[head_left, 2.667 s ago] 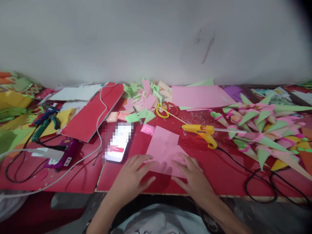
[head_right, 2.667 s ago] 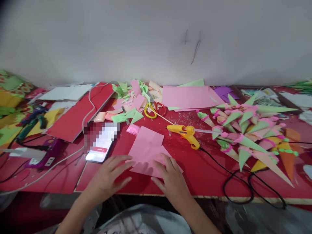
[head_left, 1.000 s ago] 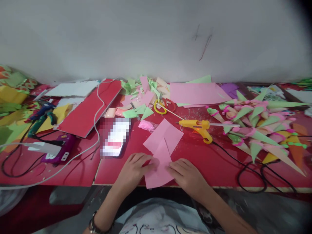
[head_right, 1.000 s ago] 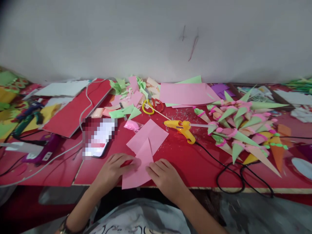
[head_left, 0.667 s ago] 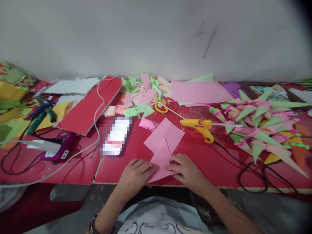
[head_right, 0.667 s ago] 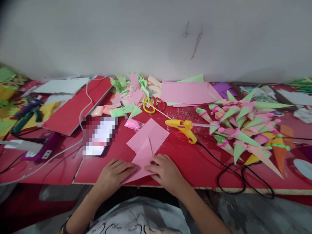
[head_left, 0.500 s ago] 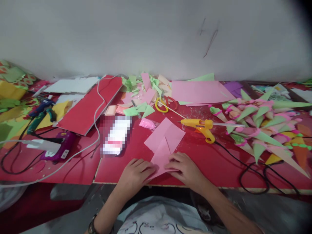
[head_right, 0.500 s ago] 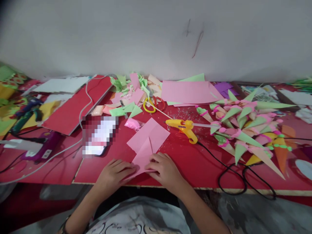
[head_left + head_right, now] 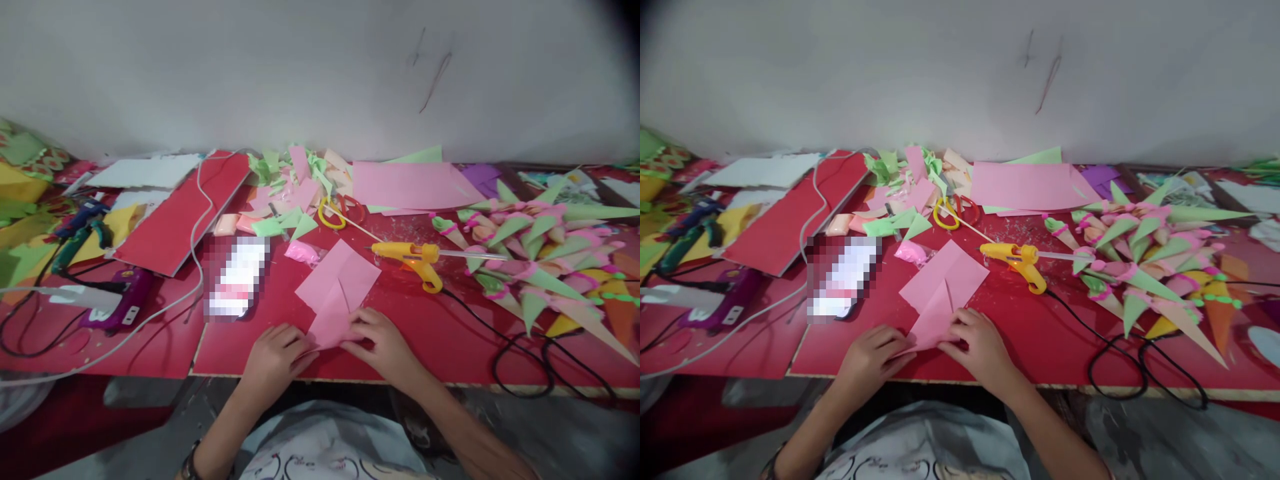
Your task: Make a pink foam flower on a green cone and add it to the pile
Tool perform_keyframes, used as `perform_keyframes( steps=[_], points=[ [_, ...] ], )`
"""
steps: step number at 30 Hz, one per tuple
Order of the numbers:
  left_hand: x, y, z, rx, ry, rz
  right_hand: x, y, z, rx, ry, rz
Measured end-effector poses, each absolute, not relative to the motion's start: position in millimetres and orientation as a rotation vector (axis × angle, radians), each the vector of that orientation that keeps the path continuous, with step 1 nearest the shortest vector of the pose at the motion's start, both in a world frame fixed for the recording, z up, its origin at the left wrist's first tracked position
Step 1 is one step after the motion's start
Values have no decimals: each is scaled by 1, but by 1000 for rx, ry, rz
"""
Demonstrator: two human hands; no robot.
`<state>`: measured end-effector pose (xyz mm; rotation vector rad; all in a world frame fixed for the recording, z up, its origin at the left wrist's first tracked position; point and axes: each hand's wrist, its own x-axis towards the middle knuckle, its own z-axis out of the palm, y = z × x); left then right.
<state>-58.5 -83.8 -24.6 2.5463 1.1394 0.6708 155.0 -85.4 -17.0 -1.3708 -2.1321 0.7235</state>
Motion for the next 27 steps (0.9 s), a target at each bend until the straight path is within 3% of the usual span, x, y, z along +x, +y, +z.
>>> perform_keyframes(
  steps=[9,16,27],
  points=[
    [-68,-87,-22,2688,1050,628,165,-87,-20,-1241,-2245,787],
    [-59,-88,-23,2578,1345,732,152,-87,-20,-1428,-2065,681],
    [-56,-87,-21,2578,1615,504,143,-89,-23,-1663,-2130,479]
  ],
)
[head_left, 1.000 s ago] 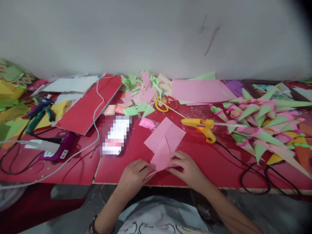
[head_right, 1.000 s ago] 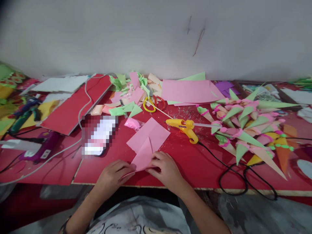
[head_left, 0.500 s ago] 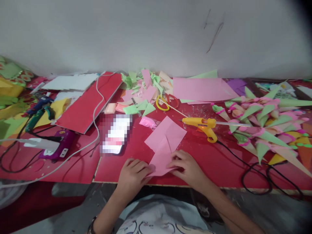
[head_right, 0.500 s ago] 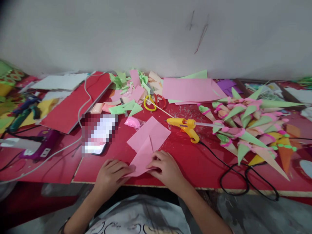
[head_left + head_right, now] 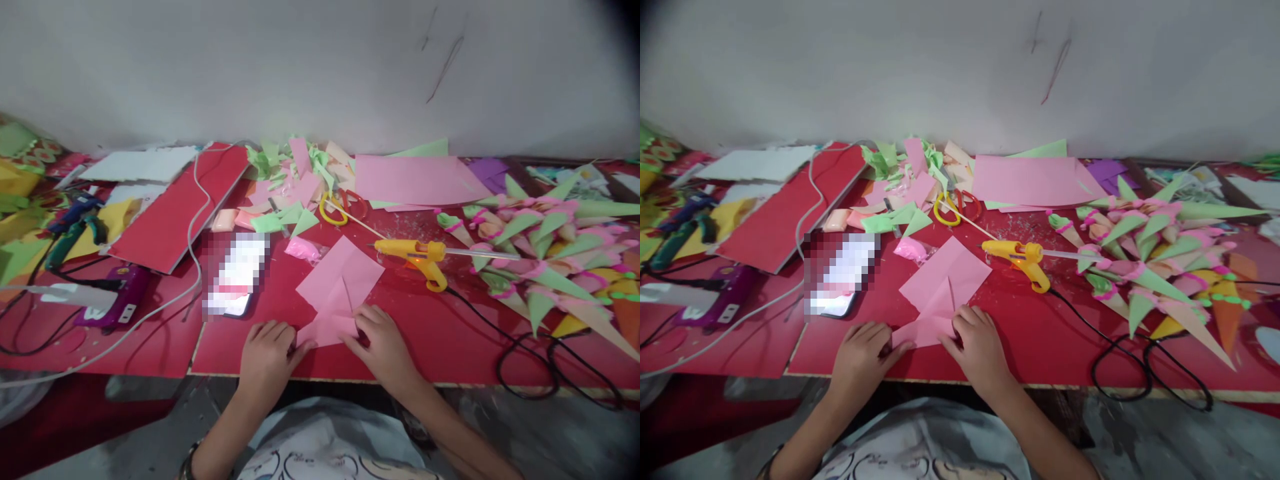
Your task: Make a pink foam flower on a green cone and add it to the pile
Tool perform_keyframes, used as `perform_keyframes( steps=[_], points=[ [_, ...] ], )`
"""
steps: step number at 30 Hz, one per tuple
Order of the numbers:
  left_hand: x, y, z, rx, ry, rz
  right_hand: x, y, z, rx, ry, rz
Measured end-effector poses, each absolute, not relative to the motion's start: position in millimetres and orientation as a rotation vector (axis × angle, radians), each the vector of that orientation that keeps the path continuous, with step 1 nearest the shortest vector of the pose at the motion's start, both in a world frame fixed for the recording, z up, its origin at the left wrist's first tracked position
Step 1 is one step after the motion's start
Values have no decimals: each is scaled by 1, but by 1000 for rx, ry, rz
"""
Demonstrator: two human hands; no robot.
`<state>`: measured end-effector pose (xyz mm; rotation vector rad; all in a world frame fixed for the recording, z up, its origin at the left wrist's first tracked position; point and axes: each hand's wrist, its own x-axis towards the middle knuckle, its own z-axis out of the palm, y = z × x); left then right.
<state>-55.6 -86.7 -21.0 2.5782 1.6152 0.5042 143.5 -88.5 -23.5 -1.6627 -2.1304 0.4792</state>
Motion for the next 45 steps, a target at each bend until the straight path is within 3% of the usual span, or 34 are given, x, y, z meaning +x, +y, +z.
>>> perform_keyframes(
  steps=[12,18,22,28,34,38,45],
  points=[
    [-64,-84,-19,2655,1548,437,142,-88,-24,-1695,-2175,401],
    [-66,-73,-5,2909,858,117,143,-88,-26,-1694,-2199,380],
    [-71,-70,3,2940,736,61,143,-88,-26,-1697,-2204,347],
    [-98,-79,-3,2957,802,89,141,-91,-26,-1695,-2202,269],
    [-113,-82,-9,2975,860,117,140,-101,-21,-1397,-2390,-180],
    [-113,-82,-8,2979,870,101,144,-103,-15,-1168,-2693,-105],
    [-111,-81,-2,2960,860,65,161,-110,-14,-1305,-2708,69]
  ],
)
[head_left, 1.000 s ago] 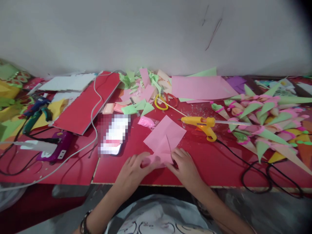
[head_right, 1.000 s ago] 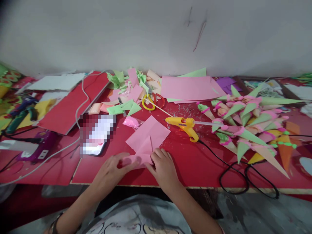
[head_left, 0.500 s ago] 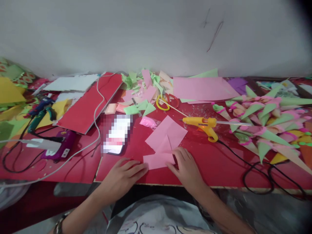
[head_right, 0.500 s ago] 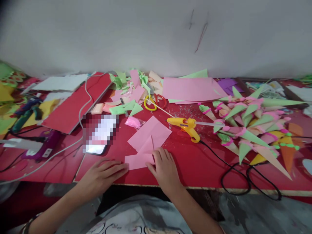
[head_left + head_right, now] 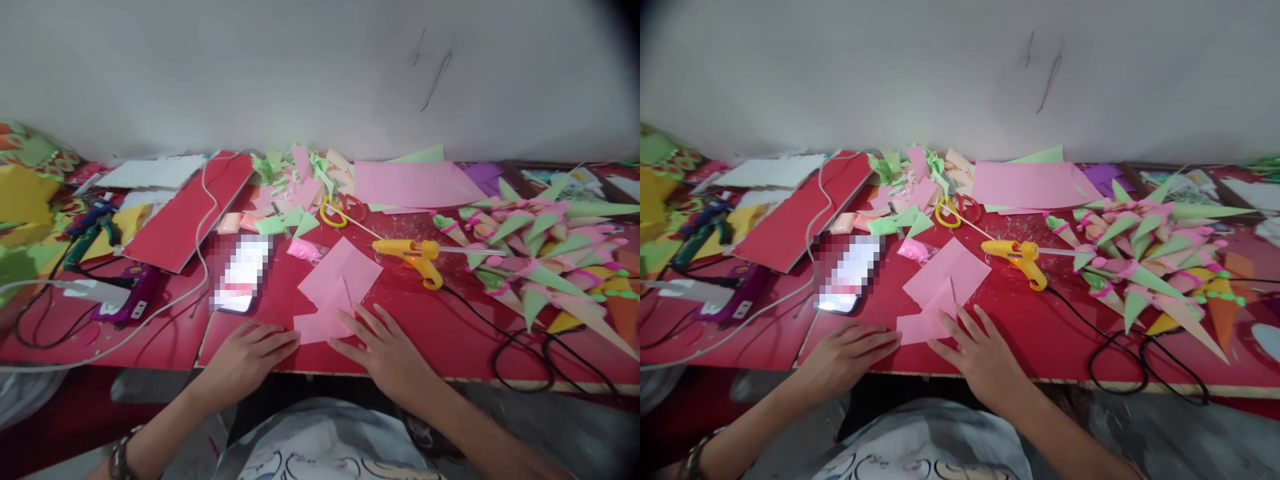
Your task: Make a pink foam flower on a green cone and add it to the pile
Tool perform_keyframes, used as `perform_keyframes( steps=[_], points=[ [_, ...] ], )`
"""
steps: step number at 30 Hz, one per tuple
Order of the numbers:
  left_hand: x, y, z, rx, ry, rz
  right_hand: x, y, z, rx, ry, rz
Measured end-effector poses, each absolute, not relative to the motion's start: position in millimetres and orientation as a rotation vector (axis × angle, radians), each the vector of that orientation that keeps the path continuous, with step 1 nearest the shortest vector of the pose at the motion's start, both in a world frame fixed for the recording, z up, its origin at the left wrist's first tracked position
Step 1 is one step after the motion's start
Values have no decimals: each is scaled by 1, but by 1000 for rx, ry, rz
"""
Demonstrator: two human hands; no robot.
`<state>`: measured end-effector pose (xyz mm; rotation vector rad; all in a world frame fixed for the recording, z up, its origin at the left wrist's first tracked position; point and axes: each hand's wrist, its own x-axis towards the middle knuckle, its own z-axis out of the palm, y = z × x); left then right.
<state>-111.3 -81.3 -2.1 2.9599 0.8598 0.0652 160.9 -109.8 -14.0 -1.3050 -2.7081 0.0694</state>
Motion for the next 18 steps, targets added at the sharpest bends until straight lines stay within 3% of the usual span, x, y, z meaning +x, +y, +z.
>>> perform_keyframes(
  steps=[12,18],
  points=[
    [-109,-83,-1,2941,900,50,197,-117,1,-1522,-2562,110],
    [-106,-82,0,2934,888,137,168,-99,-3,-1504,-2286,275]
  ],
)
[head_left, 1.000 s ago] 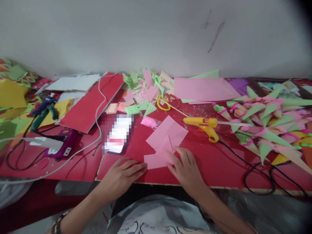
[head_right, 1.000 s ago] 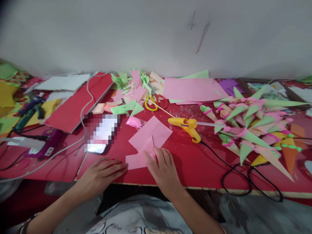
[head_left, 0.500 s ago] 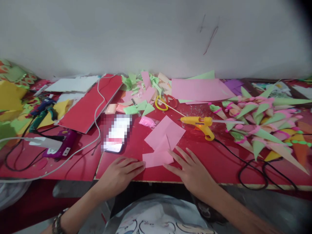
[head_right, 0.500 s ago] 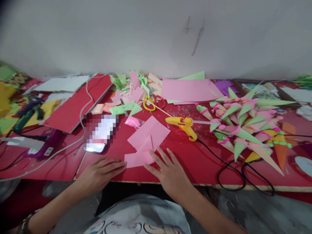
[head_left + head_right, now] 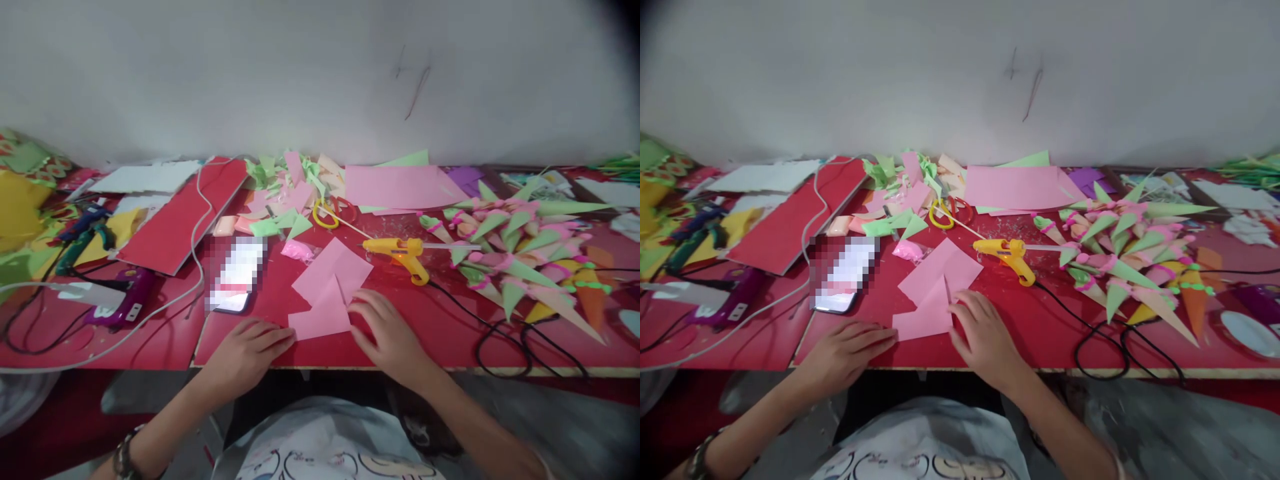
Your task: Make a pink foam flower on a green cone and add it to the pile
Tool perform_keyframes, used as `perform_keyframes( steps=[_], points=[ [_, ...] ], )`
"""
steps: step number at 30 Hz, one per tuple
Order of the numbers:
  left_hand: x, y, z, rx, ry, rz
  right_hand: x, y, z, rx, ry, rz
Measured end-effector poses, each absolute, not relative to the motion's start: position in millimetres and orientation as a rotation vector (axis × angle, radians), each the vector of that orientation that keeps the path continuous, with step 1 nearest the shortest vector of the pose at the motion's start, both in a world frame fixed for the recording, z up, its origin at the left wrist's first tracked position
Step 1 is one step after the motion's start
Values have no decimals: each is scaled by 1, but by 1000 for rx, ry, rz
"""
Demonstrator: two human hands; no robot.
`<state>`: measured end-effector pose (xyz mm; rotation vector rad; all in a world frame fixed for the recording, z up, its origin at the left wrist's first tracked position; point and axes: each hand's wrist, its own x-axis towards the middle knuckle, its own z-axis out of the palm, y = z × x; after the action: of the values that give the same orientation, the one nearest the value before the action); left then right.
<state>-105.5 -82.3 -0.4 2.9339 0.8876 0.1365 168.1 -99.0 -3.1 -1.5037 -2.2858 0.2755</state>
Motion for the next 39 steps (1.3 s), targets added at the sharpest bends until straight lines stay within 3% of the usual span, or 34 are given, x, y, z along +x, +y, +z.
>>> perform_keyframes(
  steps=[12,18,22,29,39],
  points=[
    [-67,-73,20,2672,1079,726,150,-77,17,-1271,-2430,773],
    [-33,-64,12,2764,1164,470,166,-76,17,-1373,-2271,526],
    [-20,-62,-3,2761,1305,194,177,-66,4,-1383,-2100,615],
    [-7,-65,-11,2759,1269,345,180,-58,-3,-1339,-1772,923],
    [12,-67,-7,2730,1415,187,172,-68,-10,-1562,-1513,988]
  ],
)
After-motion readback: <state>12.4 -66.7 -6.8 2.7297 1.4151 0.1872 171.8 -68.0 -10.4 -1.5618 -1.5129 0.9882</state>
